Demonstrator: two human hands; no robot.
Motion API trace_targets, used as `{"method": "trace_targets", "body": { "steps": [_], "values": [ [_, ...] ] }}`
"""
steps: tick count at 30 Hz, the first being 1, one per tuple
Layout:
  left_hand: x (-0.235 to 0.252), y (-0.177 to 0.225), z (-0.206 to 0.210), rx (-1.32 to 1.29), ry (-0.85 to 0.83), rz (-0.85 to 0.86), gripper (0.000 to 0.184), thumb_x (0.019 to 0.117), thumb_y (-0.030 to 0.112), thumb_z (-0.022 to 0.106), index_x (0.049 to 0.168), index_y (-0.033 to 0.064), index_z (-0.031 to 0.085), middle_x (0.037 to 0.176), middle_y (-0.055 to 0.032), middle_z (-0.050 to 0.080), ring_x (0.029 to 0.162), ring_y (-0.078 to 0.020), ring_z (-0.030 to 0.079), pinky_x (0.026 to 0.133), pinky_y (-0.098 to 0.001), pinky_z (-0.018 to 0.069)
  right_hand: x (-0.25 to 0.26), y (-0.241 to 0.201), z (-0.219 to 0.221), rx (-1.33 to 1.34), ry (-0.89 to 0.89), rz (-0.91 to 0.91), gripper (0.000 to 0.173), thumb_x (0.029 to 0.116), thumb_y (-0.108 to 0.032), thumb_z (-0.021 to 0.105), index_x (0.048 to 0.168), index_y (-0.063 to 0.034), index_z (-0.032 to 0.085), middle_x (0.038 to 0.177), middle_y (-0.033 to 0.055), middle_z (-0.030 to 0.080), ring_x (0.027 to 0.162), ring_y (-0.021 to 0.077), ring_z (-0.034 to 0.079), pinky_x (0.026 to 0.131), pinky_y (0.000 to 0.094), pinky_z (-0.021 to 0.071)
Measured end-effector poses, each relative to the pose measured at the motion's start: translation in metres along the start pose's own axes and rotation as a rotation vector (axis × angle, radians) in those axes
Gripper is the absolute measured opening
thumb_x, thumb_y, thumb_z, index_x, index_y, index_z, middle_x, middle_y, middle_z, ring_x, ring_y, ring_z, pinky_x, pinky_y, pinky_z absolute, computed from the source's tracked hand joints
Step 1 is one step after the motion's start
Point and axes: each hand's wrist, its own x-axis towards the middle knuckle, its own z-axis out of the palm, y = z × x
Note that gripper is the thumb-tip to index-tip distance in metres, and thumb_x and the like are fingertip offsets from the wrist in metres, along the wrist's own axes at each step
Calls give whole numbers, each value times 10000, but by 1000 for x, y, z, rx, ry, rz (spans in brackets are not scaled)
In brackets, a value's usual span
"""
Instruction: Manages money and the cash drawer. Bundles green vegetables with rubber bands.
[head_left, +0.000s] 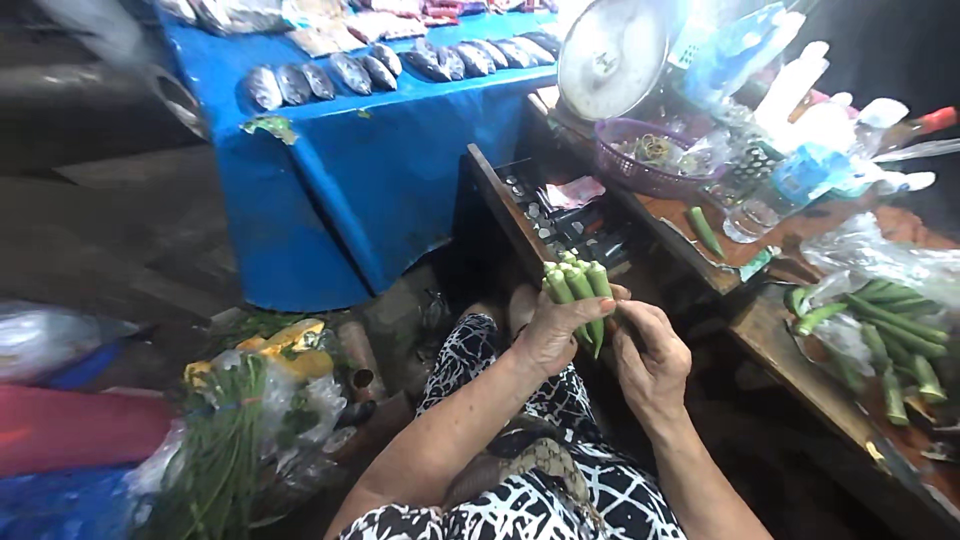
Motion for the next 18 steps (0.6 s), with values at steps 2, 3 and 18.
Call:
{"method": "trace_targets", "body": {
  "steps": [2,3,18],
  "values": [
    [-1,1,3,5,14,15,387,771,37,800,1106,18,606,1010,-128,735,942,-196,718,863,-347,591,0,2,1,45,7,-3,193,973,-55,627,1110,39,724,1076,120,728,1071,137,682,978,273,557],
    [-2,1,4,14,22,26,386,772,16,790,1104,20,594,1000,-119,733,926,-182,717,851,-335,593,0,3,3,53,13,-8,185,981,-59,626,1107,35,723,1072,117,732,1065,137,688,979,281,561],
    [31,2,-22,175,269,69,362,829,13,695,1168,62,578,939,-112,714,835,-204,708,732,-355,610,9,28,-16,-157,0,59,218,974,-62,598,1113,7,751,1112,126,748,1087,200,700,998,380,554]
  ]
}}
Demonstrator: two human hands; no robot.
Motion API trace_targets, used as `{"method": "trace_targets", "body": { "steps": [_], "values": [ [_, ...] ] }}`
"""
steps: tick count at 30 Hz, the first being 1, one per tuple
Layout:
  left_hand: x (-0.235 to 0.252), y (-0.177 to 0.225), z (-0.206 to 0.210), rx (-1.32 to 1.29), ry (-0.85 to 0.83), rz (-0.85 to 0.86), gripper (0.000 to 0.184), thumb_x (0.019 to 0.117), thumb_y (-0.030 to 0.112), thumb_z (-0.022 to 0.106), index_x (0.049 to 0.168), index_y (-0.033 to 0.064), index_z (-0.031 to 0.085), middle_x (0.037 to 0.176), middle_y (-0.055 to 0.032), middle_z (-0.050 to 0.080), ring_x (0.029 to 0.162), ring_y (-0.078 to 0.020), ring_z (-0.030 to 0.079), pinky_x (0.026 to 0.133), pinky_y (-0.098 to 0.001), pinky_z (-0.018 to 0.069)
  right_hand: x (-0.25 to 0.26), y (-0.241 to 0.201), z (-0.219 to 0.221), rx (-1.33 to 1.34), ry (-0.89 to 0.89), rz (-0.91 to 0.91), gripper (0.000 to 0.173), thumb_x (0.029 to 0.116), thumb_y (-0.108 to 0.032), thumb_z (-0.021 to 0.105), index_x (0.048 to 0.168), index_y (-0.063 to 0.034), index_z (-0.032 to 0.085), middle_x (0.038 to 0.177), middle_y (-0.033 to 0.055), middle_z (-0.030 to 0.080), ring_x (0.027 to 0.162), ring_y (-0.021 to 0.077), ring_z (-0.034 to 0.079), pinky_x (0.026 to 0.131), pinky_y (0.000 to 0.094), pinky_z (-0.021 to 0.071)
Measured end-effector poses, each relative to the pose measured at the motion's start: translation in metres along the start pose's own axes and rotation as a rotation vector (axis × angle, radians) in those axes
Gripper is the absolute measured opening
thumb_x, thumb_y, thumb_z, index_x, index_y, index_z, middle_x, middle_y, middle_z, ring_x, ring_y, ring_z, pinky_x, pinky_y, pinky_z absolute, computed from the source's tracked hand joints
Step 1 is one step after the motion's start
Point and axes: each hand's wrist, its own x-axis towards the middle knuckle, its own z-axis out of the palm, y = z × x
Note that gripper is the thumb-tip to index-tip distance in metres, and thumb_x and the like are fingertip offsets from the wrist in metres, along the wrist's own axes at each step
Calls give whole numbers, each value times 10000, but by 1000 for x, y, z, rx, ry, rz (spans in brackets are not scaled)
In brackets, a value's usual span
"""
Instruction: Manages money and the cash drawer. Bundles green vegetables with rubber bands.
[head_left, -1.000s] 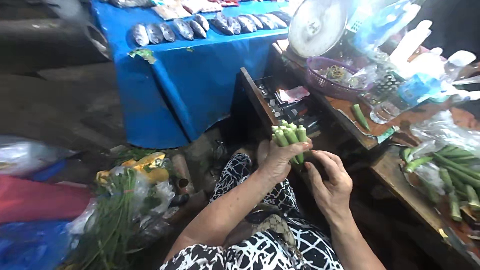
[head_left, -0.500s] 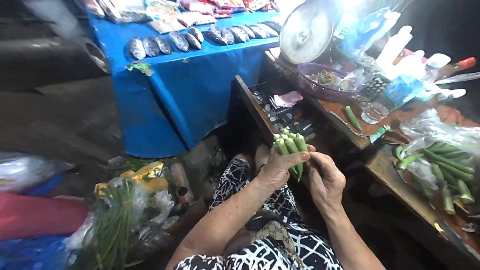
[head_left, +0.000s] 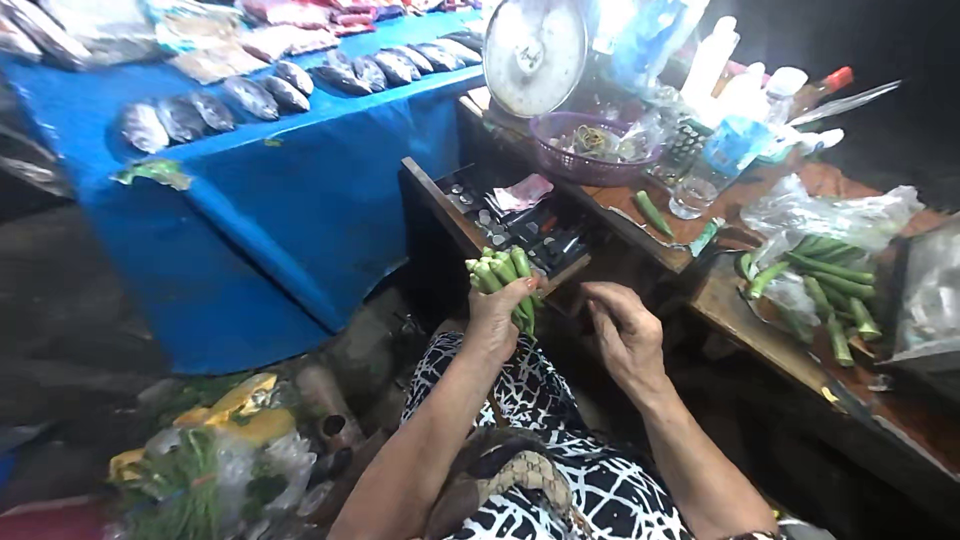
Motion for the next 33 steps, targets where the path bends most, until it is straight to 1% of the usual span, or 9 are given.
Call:
{"method": "trace_targets", "body": {
  "steps": [4,11,15,19,23,25,27,29,33],
  "values": [
    [16,-1,6,-14,-2,33,344,844,-28,678,1163,56,580,944,-109,724,851,-202,714,773,-357,610,17,8,-12,-57,22,9,219,980,-70,598,1128,-3,746,1135,116,740,1114,193,687,1000,367,551],
    [56,-17,10,254,-5,185,446,779,2,834,1171,62,629,975,-48,711,849,-133,690,744,-324,604,58,39,-26,-186,-49,30,228,1003,-93,586,1163,-15,728,1133,124,730,1072,178,696,962,365,564],
    [69,-20,15,305,19,157,476,770,24,858,1181,43,620,982,-70,690,860,-133,674,762,-331,594,102,49,-25,-250,-116,46,272,1009,-108,580,1229,4,694,1221,178,695,1154,265,665,1018,444,528],
    [74,-23,20,459,-9,131,485,793,86,857,1214,34,623,1007,-94,690,882,-151,681,793,-346,595,152,63,-10,-429,-214,4,357,1024,-173,545,1328,-14,643,1458,232,538,1346,402,521,1104,576,426],
    [67,-17,26,626,-41,120,454,805,99,844,1201,18,637,1000,-100,709,899,-142,697,842,-344,595,194,82,10,-641,-291,66,365,1009,-265,549,1289,-74,684,1586,256,385,1483,510,286,1171,698,233],
    [67,-16,24,608,-43,116,440,812,90,839,1196,9,640,995,-101,708,899,-135,693,844,-329,588,208,84,16,-691,-360,139,354,999,-227,563,1289,-65,686,1605,252,356,1493,528,241,1164,726,192],
    [69,-17,22,588,-38,119,444,811,93,832,1199,-1,637,989,-106,705,894,-136,689,835,-328,587,217,92,16,-698,-406,160,370,1013,-192,539,1338,-60,657,1565,225,436,1467,526,296,1137,750,207],
    [69,-17,21,578,-39,116,470,812,100,833,1217,-15,626,1003,-117,701,907,-139,688,849,-325,583,223,96,12,-658,-406,166,377,1028,-187,531,1336,0,642,1478,230,537,1420,501,390,1134,729,235],
    [69,-17,20,526,-28,119,468,799,89,839,1209,-2,633,988,-95,699,886,-112,682,830,-295,580,227,91,1,-541,-314,187,391,1031,-185,502,1345,10,630,1421,226,582,1355,418,501,1127,642,332]
  ]
}}
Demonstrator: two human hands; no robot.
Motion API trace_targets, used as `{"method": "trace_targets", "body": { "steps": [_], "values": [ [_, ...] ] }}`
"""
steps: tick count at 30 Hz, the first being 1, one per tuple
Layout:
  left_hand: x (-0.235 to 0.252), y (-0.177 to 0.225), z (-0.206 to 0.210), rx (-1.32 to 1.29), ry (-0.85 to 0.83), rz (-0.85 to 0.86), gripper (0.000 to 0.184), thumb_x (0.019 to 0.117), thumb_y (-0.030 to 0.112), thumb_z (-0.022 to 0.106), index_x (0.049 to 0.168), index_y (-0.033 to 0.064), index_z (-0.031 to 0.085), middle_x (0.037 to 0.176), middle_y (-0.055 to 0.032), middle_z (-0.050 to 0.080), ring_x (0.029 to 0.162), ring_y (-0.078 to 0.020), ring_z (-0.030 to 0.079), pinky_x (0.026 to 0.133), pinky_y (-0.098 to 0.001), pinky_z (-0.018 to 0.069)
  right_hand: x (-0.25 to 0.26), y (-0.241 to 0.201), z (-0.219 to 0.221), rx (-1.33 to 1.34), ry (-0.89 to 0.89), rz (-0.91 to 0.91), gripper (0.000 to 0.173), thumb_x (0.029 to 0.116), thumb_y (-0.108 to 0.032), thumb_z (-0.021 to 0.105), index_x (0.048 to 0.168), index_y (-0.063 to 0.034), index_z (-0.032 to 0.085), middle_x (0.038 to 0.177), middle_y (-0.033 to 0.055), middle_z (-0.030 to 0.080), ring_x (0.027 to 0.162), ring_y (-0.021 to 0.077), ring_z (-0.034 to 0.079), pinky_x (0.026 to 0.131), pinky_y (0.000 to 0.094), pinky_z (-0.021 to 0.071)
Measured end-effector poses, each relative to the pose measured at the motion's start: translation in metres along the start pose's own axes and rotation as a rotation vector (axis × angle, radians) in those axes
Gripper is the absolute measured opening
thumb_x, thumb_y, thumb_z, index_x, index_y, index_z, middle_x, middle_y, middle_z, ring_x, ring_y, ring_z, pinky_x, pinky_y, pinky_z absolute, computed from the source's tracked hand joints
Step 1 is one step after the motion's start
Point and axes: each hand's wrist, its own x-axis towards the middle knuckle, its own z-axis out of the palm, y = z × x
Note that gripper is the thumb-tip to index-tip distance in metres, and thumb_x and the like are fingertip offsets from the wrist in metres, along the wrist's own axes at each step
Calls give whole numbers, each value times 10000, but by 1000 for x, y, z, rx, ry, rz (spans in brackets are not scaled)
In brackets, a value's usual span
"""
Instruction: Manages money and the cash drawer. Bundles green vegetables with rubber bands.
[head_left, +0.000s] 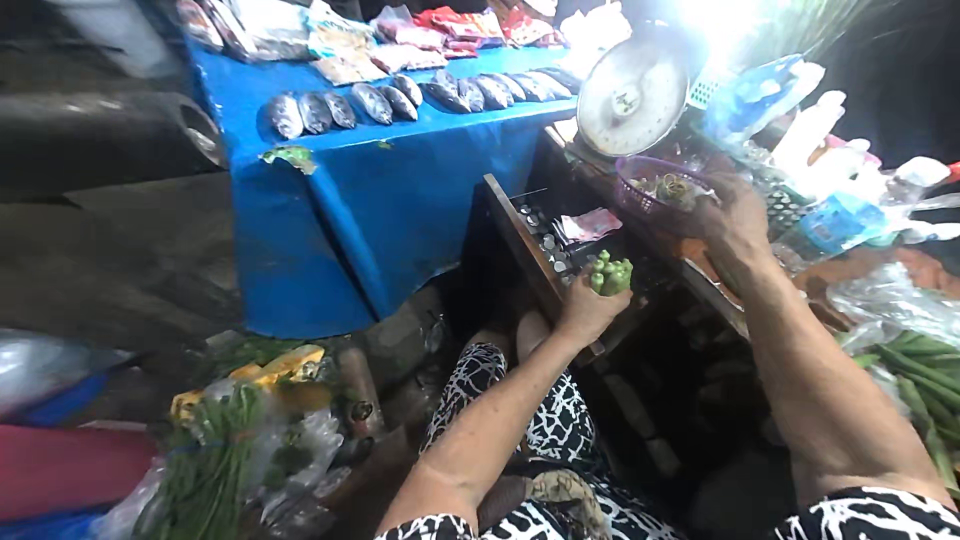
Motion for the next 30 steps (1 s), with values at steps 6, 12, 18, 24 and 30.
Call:
{"method": "trace_targets", "body": {
  "steps": [6,12,18,24,30],
  "values": [
    [0,-3,1,-47,2,23,444,800,65,836,1188,-8,633,961,-87,693,852,-109,678,799,-284,582,-2,1,2,76,14,-47,388,1003,-223,556,1312,-14,663,1500,266,482,1411,451,423,1153,635,310],
    [0,-1,-1,-39,-4,6,465,798,86,840,1203,-3,629,974,-85,695,873,-101,679,816,-276,581,11,9,23,-18,-105,-7,358,1036,-205,531,1332,-59,670,1466,209,557,1399,447,446,1139,688,269],
    [-2,0,-1,-54,-8,15,431,794,66,835,1171,-3,636,942,-69,695,848,-89,678,801,-267,583,2,5,11,177,54,33,394,1035,-158,498,1383,-11,611,1451,205,568,1373,334,520,1156,520,385],
    [-2,0,-1,-15,-7,2,474,806,91,836,1218,-12,624,994,-95,697,886,-110,683,832,-286,583,-4,-1,-3,248,213,13,360,1048,-137,484,1351,-18,637,1422,188,601,1348,277,559,1144,437,417],
    [-2,-1,0,-30,5,13,461,798,78,838,1200,-7,629,980,-83,699,884,-99,685,832,-274,585,-7,2,-5,401,290,17,262,1011,-130,561,1181,10,702,1141,174,698,1051,177,659,967,353,511]
  ]
}}
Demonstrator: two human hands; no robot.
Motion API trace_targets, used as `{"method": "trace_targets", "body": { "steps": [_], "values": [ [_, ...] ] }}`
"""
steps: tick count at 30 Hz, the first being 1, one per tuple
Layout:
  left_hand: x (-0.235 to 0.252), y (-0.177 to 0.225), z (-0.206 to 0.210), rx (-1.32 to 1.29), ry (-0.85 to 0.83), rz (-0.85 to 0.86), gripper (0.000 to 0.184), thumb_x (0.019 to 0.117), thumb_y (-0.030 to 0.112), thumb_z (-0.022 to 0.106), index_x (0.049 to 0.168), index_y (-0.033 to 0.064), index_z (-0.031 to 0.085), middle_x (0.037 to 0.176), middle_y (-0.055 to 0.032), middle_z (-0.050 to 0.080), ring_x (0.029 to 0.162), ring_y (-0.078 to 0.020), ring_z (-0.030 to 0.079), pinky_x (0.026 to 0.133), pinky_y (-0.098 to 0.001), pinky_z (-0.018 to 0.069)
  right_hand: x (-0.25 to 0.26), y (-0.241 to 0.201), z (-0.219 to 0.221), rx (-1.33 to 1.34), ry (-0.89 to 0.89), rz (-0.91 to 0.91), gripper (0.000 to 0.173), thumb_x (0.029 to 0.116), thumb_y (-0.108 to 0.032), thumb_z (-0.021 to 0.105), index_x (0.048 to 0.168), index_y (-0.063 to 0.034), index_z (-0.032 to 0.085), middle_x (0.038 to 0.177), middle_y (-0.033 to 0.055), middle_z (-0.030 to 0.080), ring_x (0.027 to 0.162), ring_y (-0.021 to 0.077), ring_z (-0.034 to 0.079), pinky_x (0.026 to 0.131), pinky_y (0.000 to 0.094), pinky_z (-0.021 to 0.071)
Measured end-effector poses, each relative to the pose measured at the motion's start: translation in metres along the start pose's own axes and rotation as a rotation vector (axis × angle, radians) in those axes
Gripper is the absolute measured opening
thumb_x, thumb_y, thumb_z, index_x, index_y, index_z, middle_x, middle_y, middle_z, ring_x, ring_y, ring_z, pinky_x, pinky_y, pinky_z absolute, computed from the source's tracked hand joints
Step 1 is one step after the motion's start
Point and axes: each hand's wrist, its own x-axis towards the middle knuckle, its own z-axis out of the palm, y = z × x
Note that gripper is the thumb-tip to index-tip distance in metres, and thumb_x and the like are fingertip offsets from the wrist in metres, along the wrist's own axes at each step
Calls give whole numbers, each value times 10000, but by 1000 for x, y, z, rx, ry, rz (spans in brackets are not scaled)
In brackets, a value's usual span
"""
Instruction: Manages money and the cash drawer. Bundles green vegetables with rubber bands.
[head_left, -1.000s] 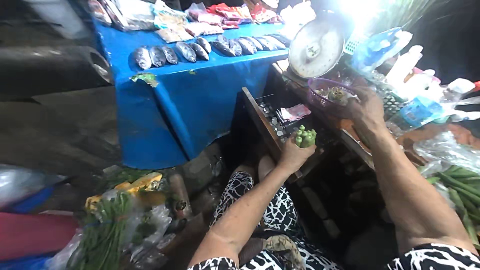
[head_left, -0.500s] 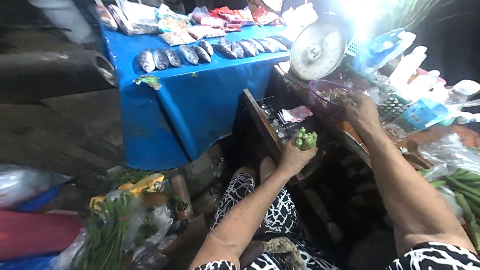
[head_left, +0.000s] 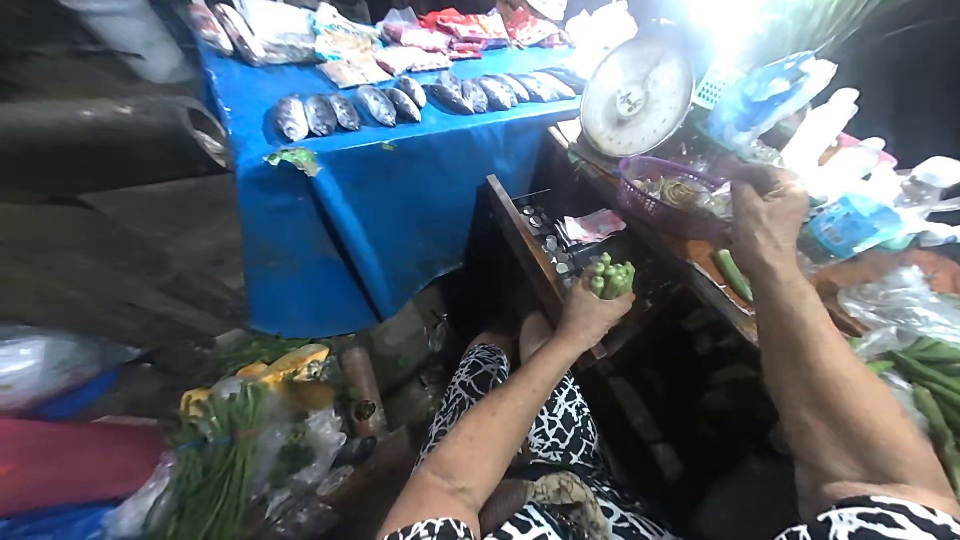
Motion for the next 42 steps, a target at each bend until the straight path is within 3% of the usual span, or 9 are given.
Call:
{"method": "trace_targets", "body": {
  "steps": [6,11,15,22,29,32,34,36,42],
  "values": [
    [-1,2,1,-8,-5,-12,441,797,66,838,1182,1,634,961,-71,697,872,-90,683,820,-270,587,-7,10,-11,-39,-13,20,252,1042,-216,560,1181,-36,669,1018,151,684,855,215,651,794,461,541],
    [0,0,1,-3,-16,7,423,799,72,835,1168,2,640,940,-67,697,847,-88,682,803,-266,586,-25,7,-16,22,8,11,264,1046,-203,563,1233,-37,646,1038,113,696,849,138,673,818,359,569],
    [0,-3,0,-48,-22,27,405,797,54,831,1151,-1,643,927,-64,696,831,-90,681,783,-263,589,-54,-4,-14,29,5,-15,320,1034,-177,580,1294,3,631,1149,172,698,978,198,702,912,400,576],
    [-5,-3,-8,-371,-79,9,418,772,-64,802,1140,-7,611,956,-106,717,896,-174,700,838,-345,599,-104,-9,3,-32,-33,-197,332,1003,-107,610,1304,30,638,1123,201,718,1033,272,710,951,454,567],
    [-19,19,-7,-320,-358,33,961,744,30,826,1569,70,335,1030,-117,708,915,-186,713,867,-348,608,-121,-22,15,-4,-50,-355,348,974,-75,637,1312,8,654,1082,151,742,1013,264,710,959,473,558],
    [-29,23,-4,-252,-303,-5,577,720,-25,826,1244,-21,586,1002,-83,711,926,-132,703,870,-305,602,-131,-30,10,90,-83,-335,352,982,-86,636,1324,-6,650,1067,116,745,991,193,702,953,422,549],
    [-33,23,-5,-238,-296,-22,460,715,-45,820,1130,-18,622,978,-61,709,915,-111,700,860,-289,602,-137,-36,4,182,-131,-244,351,992,-96,625,1331,-11,642,1017,67,743,920,104,693,878,314,575],
    [-36,21,-7,-299,-343,-23,419,727,-34,803,1101,-14,613,955,-61,715,897,-125,705,850,-300,602,-143,-40,-3,353,-188,-124,354,986,-75,633,1330,8,624,966,27,737,833,39,691,797,229,598],
    [-38,16,-11,-543,-445,-12,406,737,29,800,1091,14,601,875,-75,721,822,-181,718,807,-339,607,-150,-36,-10,724,-211,54,382,945,14,624,1325,36,603,907,11,741,820,91,712,825,280,613]
  ]
}}
